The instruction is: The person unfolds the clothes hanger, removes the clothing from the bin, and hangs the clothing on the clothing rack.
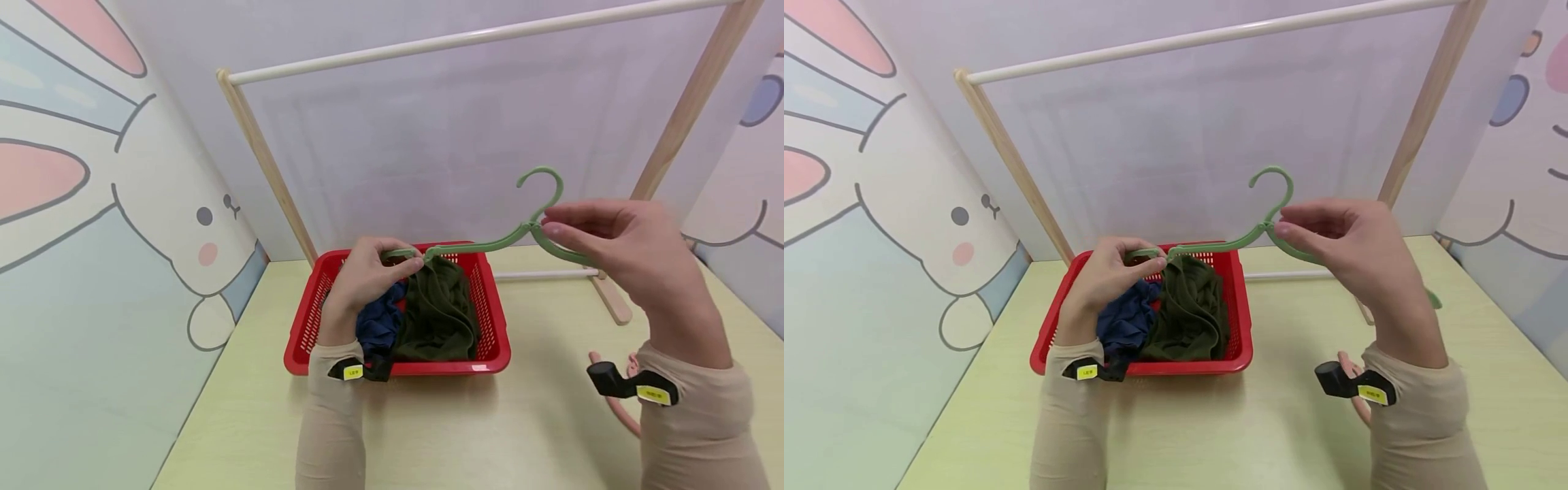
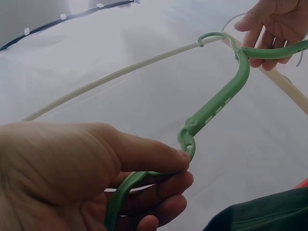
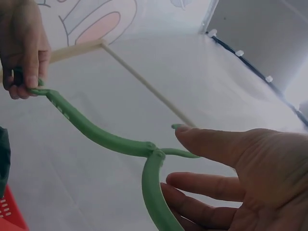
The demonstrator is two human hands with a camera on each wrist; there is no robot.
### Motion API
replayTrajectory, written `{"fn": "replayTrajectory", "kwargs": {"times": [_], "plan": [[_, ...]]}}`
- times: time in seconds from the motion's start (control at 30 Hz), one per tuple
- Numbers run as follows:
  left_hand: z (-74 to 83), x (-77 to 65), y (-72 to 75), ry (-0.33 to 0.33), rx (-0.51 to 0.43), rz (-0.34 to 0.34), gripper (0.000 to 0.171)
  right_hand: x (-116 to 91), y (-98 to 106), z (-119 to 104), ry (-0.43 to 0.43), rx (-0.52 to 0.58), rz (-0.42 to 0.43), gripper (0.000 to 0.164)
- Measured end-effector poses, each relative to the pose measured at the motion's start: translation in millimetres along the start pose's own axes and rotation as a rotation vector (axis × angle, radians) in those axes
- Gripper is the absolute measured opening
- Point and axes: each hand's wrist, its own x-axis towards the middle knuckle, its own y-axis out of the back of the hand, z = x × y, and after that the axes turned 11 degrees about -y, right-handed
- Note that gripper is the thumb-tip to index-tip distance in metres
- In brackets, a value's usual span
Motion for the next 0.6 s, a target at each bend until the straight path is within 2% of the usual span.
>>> {"fn": "replayTrajectory", "kwargs": {"times": [0.2,0.6], "plan": [[3.9,2.5,-5.0,-0.02,0.024,-0.027,0.014,1.1,-5.6,-0.7,-0.001,-0.081,-0.035,0.03],[2.7,4.5,-8.9,-0.02,0.021,-0.051,0.014,3.1,-7.5,-0.3,0.01,-0.155,-0.064,0.025]]}}
